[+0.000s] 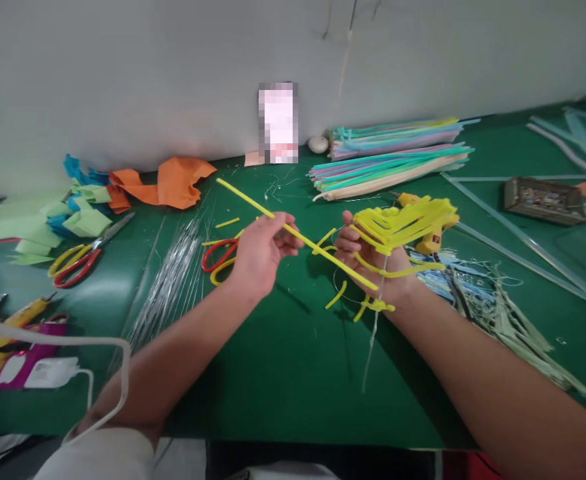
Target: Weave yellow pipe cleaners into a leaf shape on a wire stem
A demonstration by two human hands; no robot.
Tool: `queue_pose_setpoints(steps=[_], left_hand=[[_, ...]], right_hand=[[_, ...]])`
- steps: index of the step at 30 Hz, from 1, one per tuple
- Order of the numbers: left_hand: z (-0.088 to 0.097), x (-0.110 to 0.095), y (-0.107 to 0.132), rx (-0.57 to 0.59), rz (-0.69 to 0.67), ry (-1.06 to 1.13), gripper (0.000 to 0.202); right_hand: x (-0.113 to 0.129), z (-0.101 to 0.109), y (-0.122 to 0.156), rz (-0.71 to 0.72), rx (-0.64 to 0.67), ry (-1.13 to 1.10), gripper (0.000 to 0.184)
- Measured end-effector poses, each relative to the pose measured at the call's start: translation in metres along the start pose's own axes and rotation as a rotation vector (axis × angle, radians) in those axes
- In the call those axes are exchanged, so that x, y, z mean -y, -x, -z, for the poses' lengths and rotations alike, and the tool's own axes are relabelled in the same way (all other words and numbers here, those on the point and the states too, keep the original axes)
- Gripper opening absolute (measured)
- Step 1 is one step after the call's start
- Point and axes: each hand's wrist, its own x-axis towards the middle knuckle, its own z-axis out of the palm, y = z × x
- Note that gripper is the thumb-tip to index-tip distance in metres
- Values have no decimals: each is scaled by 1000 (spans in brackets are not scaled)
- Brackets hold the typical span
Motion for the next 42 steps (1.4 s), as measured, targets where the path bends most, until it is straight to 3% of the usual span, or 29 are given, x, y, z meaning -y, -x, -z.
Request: queue_pose_setpoints(steps=[5,7,13,15,17,20,26,29,31,35,39,42], left_hand=[[-15,26,25,173,269,-97,20],[-16,30,29,219,225,-211,23],[-5,28,20,269,-205,-527,23],[-2,27,17,320,-196,-577,24],[-2,28,16,359,-103,-545,26],[-2,31,15,342,-39,-425,28],[7,36,6,247,-158,-296,28],[10,38,1,251,-150,-279,30],[10,38,0,233,-118,-314,31],[8,31,2,210,-48,-472,35],[9,17,2,309,-17,-692,33],[10,8,-1,273,-60,-815,28]], right_hand=[[-9,-1,-3,92,-54,3,13],[-11,-2,-4,105,-61,5,15],[-13,-3,-4,151,-9,18,24],[-14,-1,-4,145,52,-15,28],[-15,1,-4,136,71,-23,28],[-12,3,-4,93,14,13,29],[12,8,-7,-33,-253,-20,47],[27,14,-6,-120,-281,45,47],[35,16,-4,-161,-305,147,44],[43,17,1,-257,-216,362,18],[42,20,0,-299,-248,562,26],[39,20,-1,-258,-258,676,27]])
